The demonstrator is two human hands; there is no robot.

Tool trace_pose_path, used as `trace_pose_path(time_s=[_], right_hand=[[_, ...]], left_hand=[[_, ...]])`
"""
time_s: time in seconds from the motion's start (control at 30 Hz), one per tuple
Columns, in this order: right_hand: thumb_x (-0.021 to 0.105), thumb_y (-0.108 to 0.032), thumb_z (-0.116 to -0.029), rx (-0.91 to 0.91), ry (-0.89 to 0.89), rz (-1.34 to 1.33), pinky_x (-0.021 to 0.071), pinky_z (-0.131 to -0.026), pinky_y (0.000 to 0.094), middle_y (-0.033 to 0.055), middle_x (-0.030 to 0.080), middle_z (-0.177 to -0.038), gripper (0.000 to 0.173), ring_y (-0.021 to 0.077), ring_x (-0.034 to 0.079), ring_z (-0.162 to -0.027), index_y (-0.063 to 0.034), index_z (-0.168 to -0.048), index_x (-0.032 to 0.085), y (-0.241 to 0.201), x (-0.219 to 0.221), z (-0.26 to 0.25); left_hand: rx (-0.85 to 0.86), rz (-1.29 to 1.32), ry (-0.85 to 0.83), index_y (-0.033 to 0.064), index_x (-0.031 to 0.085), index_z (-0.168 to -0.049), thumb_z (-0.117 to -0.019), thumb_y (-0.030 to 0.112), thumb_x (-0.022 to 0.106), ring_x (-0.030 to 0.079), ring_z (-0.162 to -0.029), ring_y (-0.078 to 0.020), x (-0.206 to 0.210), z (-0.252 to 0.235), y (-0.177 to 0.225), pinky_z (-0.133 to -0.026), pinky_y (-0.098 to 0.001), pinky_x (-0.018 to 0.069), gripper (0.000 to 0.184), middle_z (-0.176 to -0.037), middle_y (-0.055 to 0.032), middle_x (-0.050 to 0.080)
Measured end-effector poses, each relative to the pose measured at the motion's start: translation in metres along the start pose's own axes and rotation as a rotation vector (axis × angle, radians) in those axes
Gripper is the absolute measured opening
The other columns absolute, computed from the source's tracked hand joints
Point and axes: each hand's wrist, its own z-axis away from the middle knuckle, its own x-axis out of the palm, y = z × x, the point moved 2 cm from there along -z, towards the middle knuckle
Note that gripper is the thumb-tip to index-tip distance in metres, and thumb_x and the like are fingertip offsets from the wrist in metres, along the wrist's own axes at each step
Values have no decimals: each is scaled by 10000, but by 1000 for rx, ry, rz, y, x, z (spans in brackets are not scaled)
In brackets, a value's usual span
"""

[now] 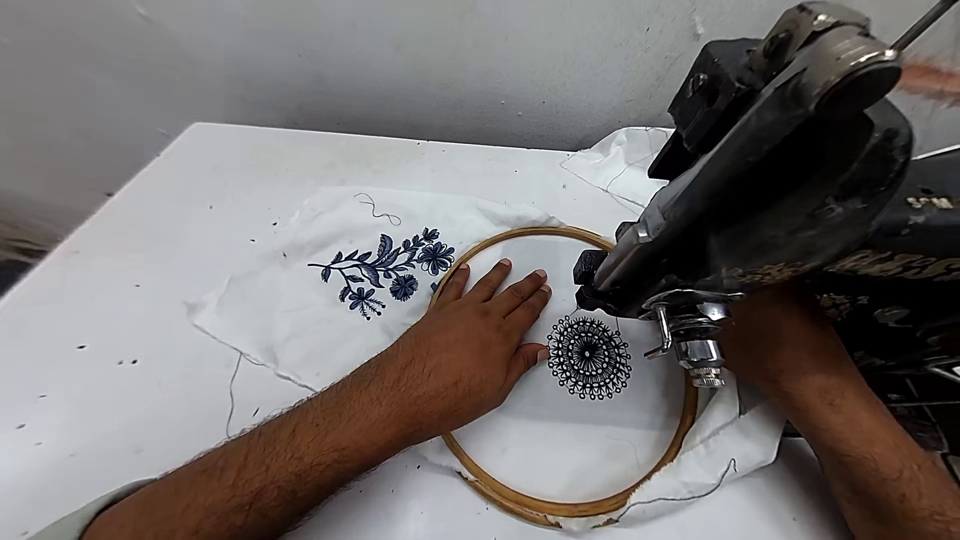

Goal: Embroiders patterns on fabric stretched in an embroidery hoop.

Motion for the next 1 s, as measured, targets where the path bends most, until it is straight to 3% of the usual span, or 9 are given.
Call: trace_pose_path(time_s=[0.07,0.27,0.43,0.6,0.73,1.0], right_hand=[[759,-237,-889,-15,11,2,434,-625,526,149,594,-762,266,305,595,-723,-33,-796,618,2,0,-1],[758,-193,-901,55,-29,-7,427,-611,500,120,583,-745,224,273,579,-700,-51,-797,619,-3,-3,2],[743,-263,-896,9,13,-29,426,-613,518,134,589,-754,268,286,585,-710,-39,-815,620,3,0,0],[757,-208,-907,59,-31,-15,423,-597,502,110,581,-729,242,272,576,-685,-59,-781,615,-1,-2,1],[745,-258,-896,3,4,-5,448,-640,561,163,618,-788,255,329,619,-755,-37,-826,640,5,4,-1],[768,-214,-908,79,-70,18,433,-616,521,125,597,-741,244,281,590,-702,-58,-785,626,2,-1,-1]], left_hand=[[-6,-2,10,144,460,-1560,-1083,495,299,322,-1537,-309,1,-2,0,-1211,-650,237,614,-1647,-19,390],[-4,1,-9,140,453,-1565,-1082,492,312,326,-1534,-314,0,1,2,-1209,-651,240,614,-1650,-27,384],[-8,4,4,144,456,-1563,-1088,497,294,333,-1532,-304,2,-2,0,-1206,-652,252,614,-1645,-14,394],[-5,-5,-21,151,449,-1568,-1085,495,304,325,-1536,-305,0,1,2,-1209,-649,245,611,-1653,-10,380],[-16,-3,-14,153,448,-1568,-1085,504,297,321,-1537,-306,1,-1,0,-1209,-655,241,617,-1651,-11,383],[-10,-8,-28,156,443,-1572,-1086,503,299,317,-1540,-296,0,0,2,-1211,-649,242,614,-1659,0,367]])
